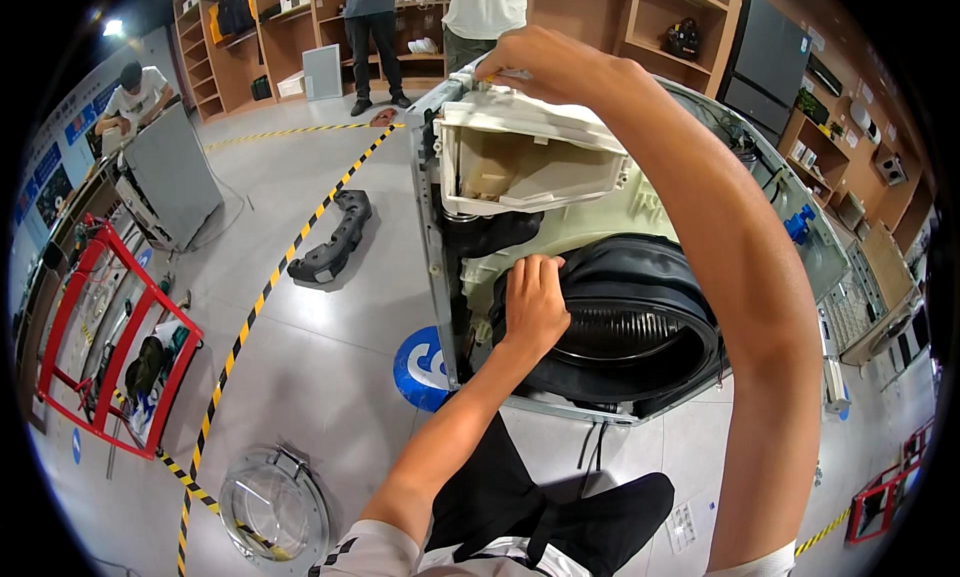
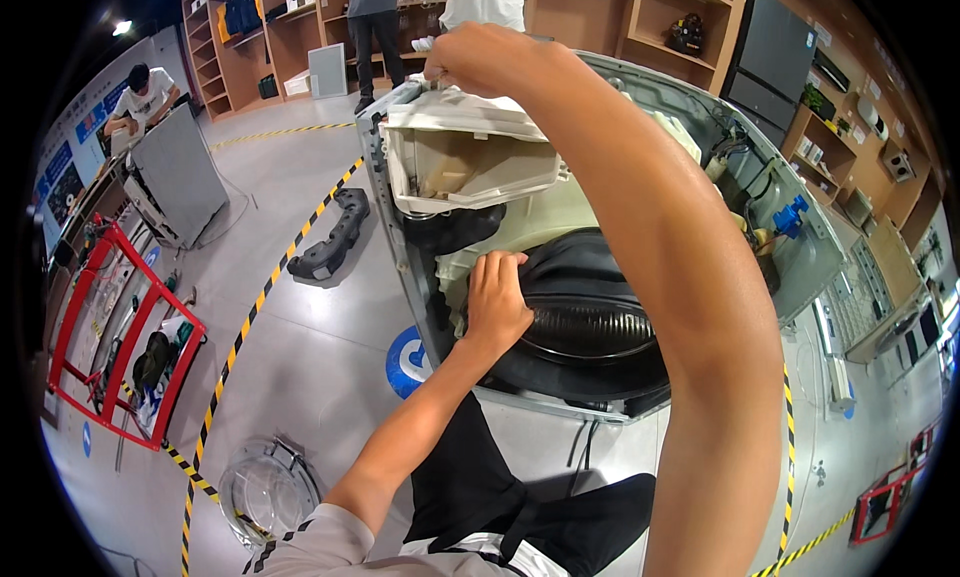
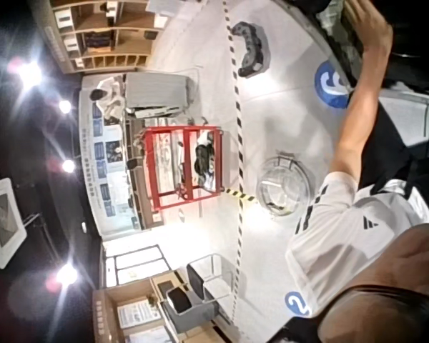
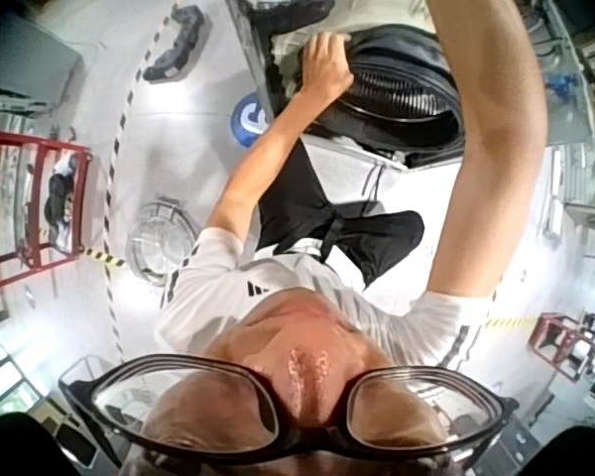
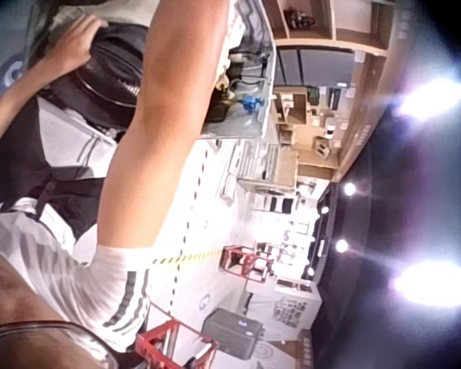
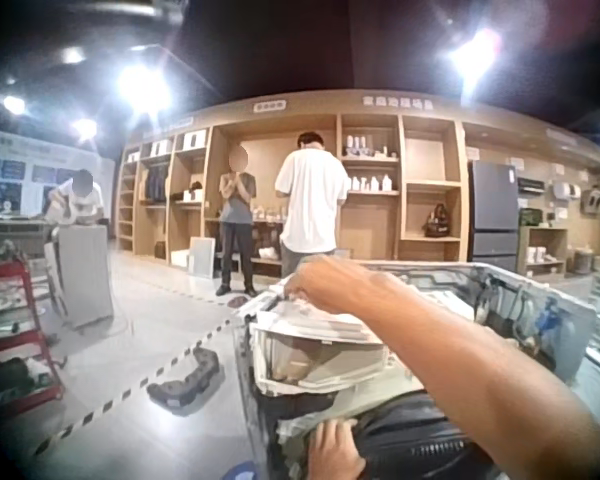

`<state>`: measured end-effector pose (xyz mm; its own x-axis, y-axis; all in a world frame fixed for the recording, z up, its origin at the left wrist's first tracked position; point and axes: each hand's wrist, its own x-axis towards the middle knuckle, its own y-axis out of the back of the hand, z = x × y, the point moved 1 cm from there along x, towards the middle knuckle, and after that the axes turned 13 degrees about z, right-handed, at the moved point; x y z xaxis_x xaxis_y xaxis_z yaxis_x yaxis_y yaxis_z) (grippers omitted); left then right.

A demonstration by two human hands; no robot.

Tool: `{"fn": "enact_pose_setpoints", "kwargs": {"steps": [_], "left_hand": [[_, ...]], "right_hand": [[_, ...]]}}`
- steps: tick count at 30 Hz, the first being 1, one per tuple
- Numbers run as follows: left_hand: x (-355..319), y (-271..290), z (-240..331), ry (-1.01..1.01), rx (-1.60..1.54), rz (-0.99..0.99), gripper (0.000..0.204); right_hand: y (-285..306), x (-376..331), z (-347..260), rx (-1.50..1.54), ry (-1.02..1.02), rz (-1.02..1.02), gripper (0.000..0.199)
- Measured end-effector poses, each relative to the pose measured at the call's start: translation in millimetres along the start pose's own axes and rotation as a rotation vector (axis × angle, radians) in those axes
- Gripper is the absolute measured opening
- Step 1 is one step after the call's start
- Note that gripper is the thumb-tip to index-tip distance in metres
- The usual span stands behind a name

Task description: The person removes the rubber door gasket and a plastic component from the front of a washing machine drum by hand and using pliers.

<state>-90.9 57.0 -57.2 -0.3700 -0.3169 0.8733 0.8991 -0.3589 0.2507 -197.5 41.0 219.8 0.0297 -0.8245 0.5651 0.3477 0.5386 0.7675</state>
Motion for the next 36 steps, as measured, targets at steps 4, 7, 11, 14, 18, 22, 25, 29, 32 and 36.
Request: {"fn": "enact_pose_setpoints", "kwargs": {"steps": [4,7,11,14,18,22,25,29,32,36], "left_hand": [[2.3,2.1,-0.5,0.011,-0.022,0.009,0.049],[3.2,-4.4,4.9,0.003,-0.07,0.032,0.049],[0.9,0.7,-10.3,0.02,-0.054,0.06,0.051],[0.1,2.8,-10.0,0.034,-0.048,0.065,0.049],[3.2,2.0,6.2,0.036,-0.087,0.115,0.037],[-2.1,-5.5,-5.0,0.048,-0.082,0.097,0.046],[-2.2,-7.8,-7.2,0.015,-0.088,0.116,0.045],[-3.7,-8.0,-9.6,-0.01,-0.073,0.115,0.05],[-6.0,-4.6,-7.0,-0.016,-0.062,0.098,0.054],[-5.3,2.2,-1.4,-0.012,-0.088,0.061,0.06]], "right_hand": [[-8.1,9.2,-14.9,-0.095,-0.123,-0.085,0.043],[11.8,-11.0,-7.0,-0.126,-0.199,-0.059,0.041],[49.6,-54.8,-21.2,-0.126,-0.217,0.265,0.033],[81.0,-118.2,-21.5,-0.007,-0.324,0.489,0.025],[86.0,-218.2,-10.7,0.004,-0.701,0.295,0.022],[49.1,-241.3,-39.0,0.042,-0.466,0.042,0.032],[34.5,-228.6,-63.5,0.03,-0.311,-0.082,0.055],[18.0,-224.6,-71.8,-0.076,-0.232,-0.059,0.07],[13.5,-223.6,-79.2,-0.138,-0.222,-0.089,0.079],[1.8,-221.6,-84.0,-0.181,-0.191,-0.078,0.086]]}}
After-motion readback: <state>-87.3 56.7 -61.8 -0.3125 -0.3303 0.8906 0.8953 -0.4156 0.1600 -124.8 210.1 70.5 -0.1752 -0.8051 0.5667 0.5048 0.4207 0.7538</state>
